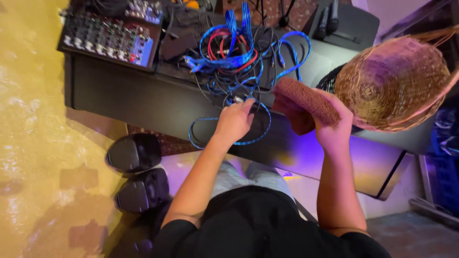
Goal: Organize and clean audio cables and equipment by wiping them and placing them in a basket.
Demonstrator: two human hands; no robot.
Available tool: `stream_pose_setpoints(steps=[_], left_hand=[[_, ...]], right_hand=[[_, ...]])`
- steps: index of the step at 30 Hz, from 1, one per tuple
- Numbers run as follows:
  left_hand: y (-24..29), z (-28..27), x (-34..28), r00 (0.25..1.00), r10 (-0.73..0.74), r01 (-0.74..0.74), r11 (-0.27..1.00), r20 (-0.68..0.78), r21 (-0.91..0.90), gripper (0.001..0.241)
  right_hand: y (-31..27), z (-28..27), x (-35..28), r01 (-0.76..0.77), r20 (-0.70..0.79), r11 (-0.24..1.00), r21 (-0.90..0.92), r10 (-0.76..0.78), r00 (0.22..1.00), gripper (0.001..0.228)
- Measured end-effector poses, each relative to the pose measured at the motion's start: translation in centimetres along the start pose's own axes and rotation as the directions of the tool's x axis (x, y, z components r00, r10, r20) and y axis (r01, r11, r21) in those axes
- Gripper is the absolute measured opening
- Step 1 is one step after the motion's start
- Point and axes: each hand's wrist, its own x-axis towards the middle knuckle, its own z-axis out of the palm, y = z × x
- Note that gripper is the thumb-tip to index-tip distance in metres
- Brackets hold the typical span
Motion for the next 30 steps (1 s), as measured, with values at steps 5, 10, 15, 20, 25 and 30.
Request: stream_pose_setpoints(steps=[5, 10, 15, 20, 25, 30], left_hand=[[4.9, -5.9, 0.9, 0.976, 0.141, -0.158, 0.983, -0.166, -0.093, 0.043], [8.3, -9.2, 1.4, 0.924, 0.257, -0.350, 0.865, -0.282, -0.360, 0.034], [8.4, -9.7, 2.0, 0.897, 0.297, -0.406, 0.847, -0.328, -0.342, 0.029], [7.5, -11.2, 2.9, 0.890, 0.306, -0.425, 0.824, -0.337, -0.374, 0.029], [5.7, -13.8, 4.2, 0.855, 0.400, -0.509, 0.766, -0.330, -0.392, 0.036], [0.1, -15.7, 6.9, 0.843, 0.457, -0.537, 0.745, -0.284, -0.397, 0.037]], right_hand=[[-0.2, -2.6, 0.9, 0.028, -0.064, 1.000, -0.014, -0.029, 0.998, 0.030], [-0.9, -4.1, 1.8, 0.032, -0.086, 0.999, 0.034, -0.029, 0.996, 0.030], [-1.0, -4.2, 2.8, 0.005, -0.025, 0.996, 0.087, -0.003, 1.000, 0.032], [-1.5, -2.5, 3.9, 0.044, -0.011, 0.996, 0.076, -0.043, 0.999, 0.029], [-3.2, 1.3, 4.8, 0.139, 0.028, 0.989, 0.054, -0.140, 0.990, 0.027], [-3.6, 6.6, 5.3, 0.136, -0.028, 0.988, -0.068, -0.138, 0.990, 0.031]])
